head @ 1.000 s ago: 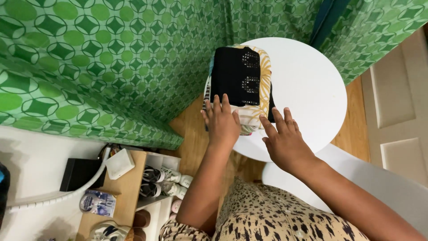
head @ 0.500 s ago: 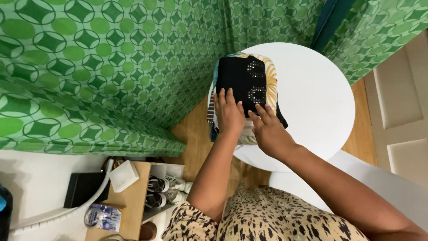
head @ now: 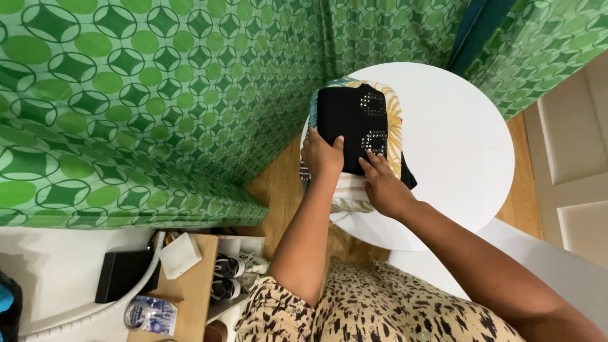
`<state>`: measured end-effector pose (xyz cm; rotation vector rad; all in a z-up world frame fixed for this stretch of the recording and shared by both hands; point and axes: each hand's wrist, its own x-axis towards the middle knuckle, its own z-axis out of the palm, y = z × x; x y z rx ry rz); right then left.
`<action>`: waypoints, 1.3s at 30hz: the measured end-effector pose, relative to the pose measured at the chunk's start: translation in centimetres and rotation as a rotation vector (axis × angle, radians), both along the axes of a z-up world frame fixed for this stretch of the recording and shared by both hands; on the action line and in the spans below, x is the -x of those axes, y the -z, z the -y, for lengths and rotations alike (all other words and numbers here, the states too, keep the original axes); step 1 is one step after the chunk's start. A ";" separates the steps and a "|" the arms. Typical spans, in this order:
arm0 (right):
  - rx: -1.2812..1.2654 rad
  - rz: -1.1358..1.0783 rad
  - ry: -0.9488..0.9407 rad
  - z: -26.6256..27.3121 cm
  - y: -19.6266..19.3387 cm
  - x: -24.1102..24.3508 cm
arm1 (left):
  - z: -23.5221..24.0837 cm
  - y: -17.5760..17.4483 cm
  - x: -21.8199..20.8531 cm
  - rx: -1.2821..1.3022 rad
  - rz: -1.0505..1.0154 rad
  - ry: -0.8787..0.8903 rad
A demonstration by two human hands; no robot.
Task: Folding clothes and placing them on a storage shelf.
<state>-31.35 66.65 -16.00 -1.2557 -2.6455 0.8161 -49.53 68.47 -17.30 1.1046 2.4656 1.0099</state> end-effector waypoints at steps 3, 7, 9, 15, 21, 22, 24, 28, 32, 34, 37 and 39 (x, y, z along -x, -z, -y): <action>-0.021 -0.025 0.001 -0.6 1.4 -0.2 | -0.4 -2.9 -0.3 0.150 0.048 0.064; -0.016 -0.079 0.025 -0.6 1.6 -0.4 | -1.5 0.1 0.1 -0.053 0.050 0.096; 0.018 -0.177 0.047 -0.7 1.6 -0.5 | -1.8 1.6 0.5 -0.192 0.549 0.085; -0.078 -0.270 0.059 0.9 -2.9 0.3 | -1.4 2.3 1.5 -0.103 1.647 0.066; -0.259 -0.316 0.083 1.7 -6.5 0.4 | 0.1 1.4 -0.4 -0.197 1.816 0.145; -0.260 -0.318 0.078 1.7 -6.1 0.2 | 0.4 1.5 -0.5 -0.203 1.814 0.144; -0.376 -0.318 0.032 1.6 -5.4 -0.4 | 1.1 1.6 -1.0 -0.239 1.767 0.148; -0.412 -0.351 0.051 2.6 -5.8 -1.2 | 2.5 3.5 -0.8 -0.205 1.871 0.110; -0.437 -0.415 0.010 4.9 -7.8 -1.8 | 6.2 -3.0 -2.7 -0.221 1.889 -0.023; -0.407 -0.399 -0.034 6.3 -8.5 -2.2 | 7.4 -2.9 -3.4 -0.268 1.904 -0.024; -0.346 -0.352 -0.090 8.3 -9.2 -3.1 | 8.6 -1.4 -4.0 -0.394 1.982 0.171; -0.280 -0.239 -0.146 9.6 -9.4 -3.9 | 9.6 0.0 -4.4 -0.419 2.016 0.140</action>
